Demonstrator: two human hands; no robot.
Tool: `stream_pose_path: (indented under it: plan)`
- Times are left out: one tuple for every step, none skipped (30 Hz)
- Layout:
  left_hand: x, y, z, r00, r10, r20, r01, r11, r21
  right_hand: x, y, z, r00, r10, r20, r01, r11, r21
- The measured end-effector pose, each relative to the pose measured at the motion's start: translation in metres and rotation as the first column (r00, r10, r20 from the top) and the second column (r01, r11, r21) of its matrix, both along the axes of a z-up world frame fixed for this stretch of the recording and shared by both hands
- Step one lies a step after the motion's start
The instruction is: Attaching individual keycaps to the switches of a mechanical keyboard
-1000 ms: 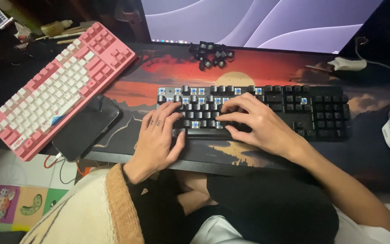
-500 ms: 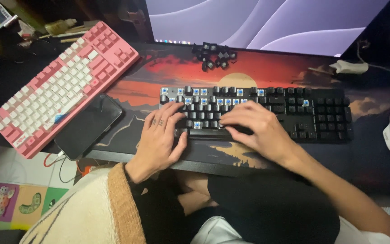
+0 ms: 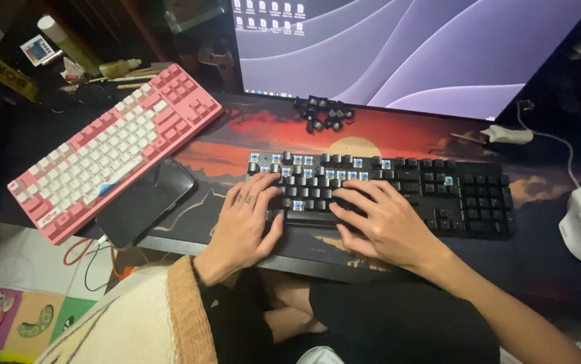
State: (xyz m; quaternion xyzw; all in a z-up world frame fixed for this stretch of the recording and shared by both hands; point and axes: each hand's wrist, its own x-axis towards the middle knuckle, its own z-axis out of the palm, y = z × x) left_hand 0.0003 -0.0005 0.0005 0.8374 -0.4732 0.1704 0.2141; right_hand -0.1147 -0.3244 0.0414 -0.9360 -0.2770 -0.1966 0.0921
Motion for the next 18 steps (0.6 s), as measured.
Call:
stream_pose_path:
  plan:
    - [0.0,0.0,0.001,1.0,-0.002,-0.001,0.002,1.0,0.001,0.002,0.001,0.003,1.0,-0.002,-0.001,0.002,1.0,0.001]
    - [-0.001,0.0,0.001,1.0,-0.002,-0.007,0.002,1.0,0.002,0.004,0.002,0.006,0.999,0.004,-0.035,-0.004,1.0,0.015]
    - [-0.001,0.0,0.003,1.0,-0.002,-0.01,0.002,1.0,0.003,0.007,0.003,0.009,0.998,0.012,-0.066,-0.01,1.0,0.029]
    - [-0.002,0.0,0.002,1.0,-0.003,-0.008,0.003,1.0,0.003,0.015,-0.001,0.011,0.998,0.011,-0.064,-0.009,1.0,0.028]
    - [-0.002,0.0,0.001,1.0,-0.001,-0.01,0.001,1.0,0.008,0.025,-0.005,0.012,0.989,-0.006,-0.148,0.009,1.0,0.019]
    - [-0.001,0.0,0.001,1.0,0.001,-0.012,-0.001,1.0,0.013,0.034,-0.009,0.014,0.973,-0.024,-0.231,0.026,1.0,0.008]
    - [-0.001,0.0,0.001,1.0,0.0,-0.01,0.0,1.0,0.011,0.053,-0.023,-0.002,0.973,-0.025,-0.229,0.027,1.0,0.006]
    - [-0.001,0.0,0.002,1.0,0.002,-0.004,-0.002,1.0,0.008,0.071,-0.038,-0.018,0.988,-0.106,-0.11,0.107,0.994,0.003]
    - [-0.001,0.0,0.003,1.0,0.004,0.001,-0.004,1.0,0.007,0.09,-0.052,-0.034,0.983,-0.184,0.011,0.184,0.983,0.012]
    - [-0.001,0.0,0.002,1.0,0.004,0.003,-0.004,1.0,0.006,0.1,-0.05,-0.014,0.983,-0.184,0.014,0.184,0.983,0.011]
    - [-0.001,0.0,0.002,1.0,0.002,-0.004,-0.002,1.0,0.001,0.111,-0.046,0.005,0.954,-0.261,-0.148,0.269,0.963,0.032]
    - [-0.001,0.0,0.002,1.0,0.0,-0.01,0.0,1.0,-0.003,0.122,-0.042,0.025,0.894,-0.326,-0.306,0.354,0.934,0.04]
    - [-0.001,0.0,0.002,1.0,0.004,-0.008,-0.004,1.0,-0.004,0.131,-0.042,0.027,0.896,-0.323,-0.304,0.35,0.936,0.039]
    - [-0.001,0.0,0.002,1.0,0.008,-0.002,-0.008,1.0,0.0,0.14,-0.04,0.028,0.862,-0.341,-0.375,0.382,0.923,0.039]
    - [-0.001,-0.001,0.001,1.0,0.014,0.005,-0.014,1.0,0.004,0.15,-0.039,0.03,0.823,-0.355,-0.444,0.412,0.911,0.035]
    - [-0.001,-0.001,0.001,1.0,0.018,0.007,-0.018,1.0,0.002,0.159,-0.044,0.018,0.825,-0.352,-0.442,0.408,0.913,0.034]
    - [-0.001,-0.001,0.0,1.0,0.015,0.003,-0.015,1.0,-0.003,0.168,-0.048,0.005,0.834,-0.368,-0.411,0.414,0.91,0.025]
    - [-0.001,-0.001,-0.001,1.0,0.011,-0.001,-0.011,1.0,-0.009,0.177,-0.052,-0.008,0.842,-0.383,-0.38,0.42,0.907,0.016]
